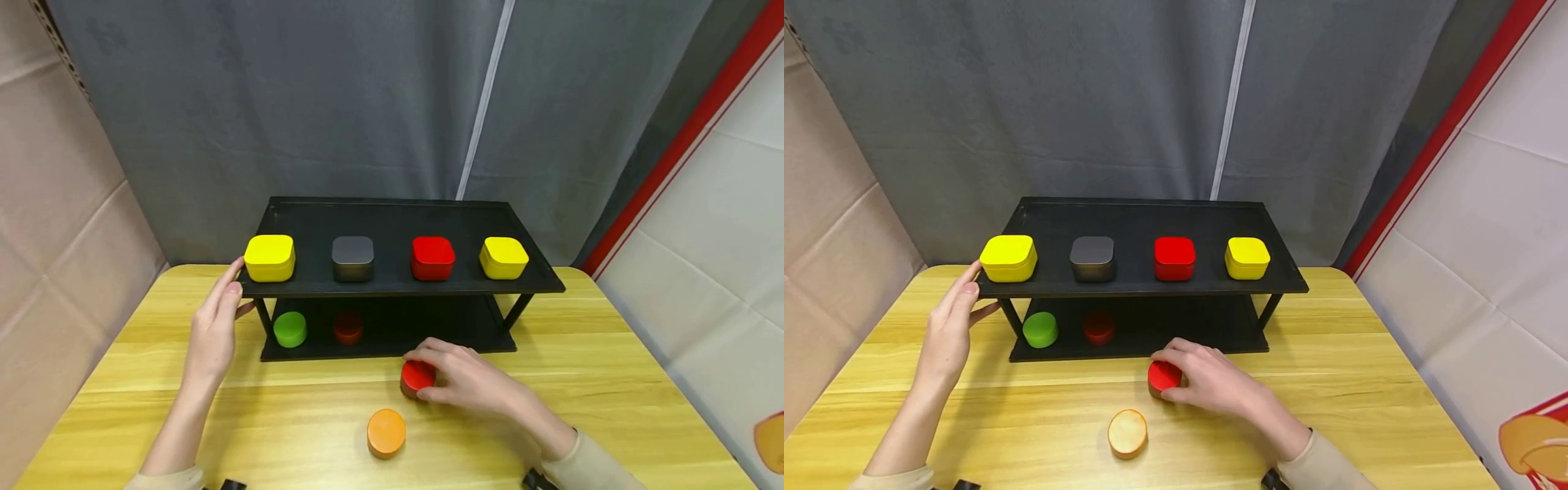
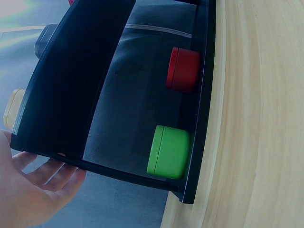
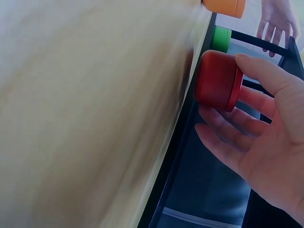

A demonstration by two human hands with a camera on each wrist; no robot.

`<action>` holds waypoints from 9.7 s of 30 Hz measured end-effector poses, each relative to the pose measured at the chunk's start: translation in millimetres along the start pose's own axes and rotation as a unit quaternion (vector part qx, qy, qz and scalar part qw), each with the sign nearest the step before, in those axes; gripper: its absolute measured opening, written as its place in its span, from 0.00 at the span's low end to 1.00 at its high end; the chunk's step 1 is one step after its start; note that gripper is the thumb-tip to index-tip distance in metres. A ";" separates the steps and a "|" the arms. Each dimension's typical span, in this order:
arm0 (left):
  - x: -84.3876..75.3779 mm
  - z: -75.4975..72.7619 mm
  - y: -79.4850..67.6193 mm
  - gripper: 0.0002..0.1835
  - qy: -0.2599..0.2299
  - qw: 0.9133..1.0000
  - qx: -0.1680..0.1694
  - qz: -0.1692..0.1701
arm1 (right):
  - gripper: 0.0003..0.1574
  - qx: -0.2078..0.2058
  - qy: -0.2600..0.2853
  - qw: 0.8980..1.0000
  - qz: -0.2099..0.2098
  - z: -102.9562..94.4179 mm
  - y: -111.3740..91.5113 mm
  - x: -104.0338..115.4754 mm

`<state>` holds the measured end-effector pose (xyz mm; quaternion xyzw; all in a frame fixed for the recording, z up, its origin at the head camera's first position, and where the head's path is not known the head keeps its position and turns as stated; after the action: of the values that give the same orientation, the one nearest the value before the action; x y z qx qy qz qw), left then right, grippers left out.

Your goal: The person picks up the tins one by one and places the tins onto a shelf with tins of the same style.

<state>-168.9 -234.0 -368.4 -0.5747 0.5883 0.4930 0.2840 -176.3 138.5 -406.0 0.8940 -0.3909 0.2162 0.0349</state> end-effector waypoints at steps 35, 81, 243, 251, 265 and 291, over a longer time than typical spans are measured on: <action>-0.6 1.9 -2.4 0.26 -0.004 1.000 0.003 0.007 | 0.31 -0.052 -0.046 0.997 0.018 -29.8 24.1 -26.0; -1.2 1.3 -2.9 0.27 -0.004 1.000 0.006 -0.001 | 0.35 -0.007 -0.024 0.998 0.063 -33.6 46.0 -49.8; -1.4 1.3 -1.8 0.27 0.012 1.000 0.007 0.000 | 0.32 0.105 -0.003 0.984 -0.145 33.9 -6.1 45.4; -1.7 1.1 -2.5 0.27 0.012 1.000 0.004 0.001 | 0.31 0.094 0.002 0.985 -0.145 31.9 -10.7 41.6; -1.1 2.1 -2.4 0.27 0.009 1.000 0.007 -0.003 | 0.32 0.070 0.028 0.992 -0.097 25.5 -22.4 27.5; 0.4 2.4 -2.4 0.27 0.012 1.000 0.002 -0.011 | 0.34 0.007 -0.002 1.000 -0.018 2.1 -39.8 -5.7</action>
<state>-167.3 -231.6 -370.2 -0.5863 0.5864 0.4819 0.2830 -150.6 169.5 -406.0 0.9018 -0.3730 0.2162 0.0315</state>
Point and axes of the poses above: each hand's wrist, its own y-axis towards the middle knuckle, its own z-axis out of the palm, x = y × z, the point moved 2 cm from there along y, towards the middle knuckle, and after that the axes turned 5 degrees about x, right-handed, at the moved point
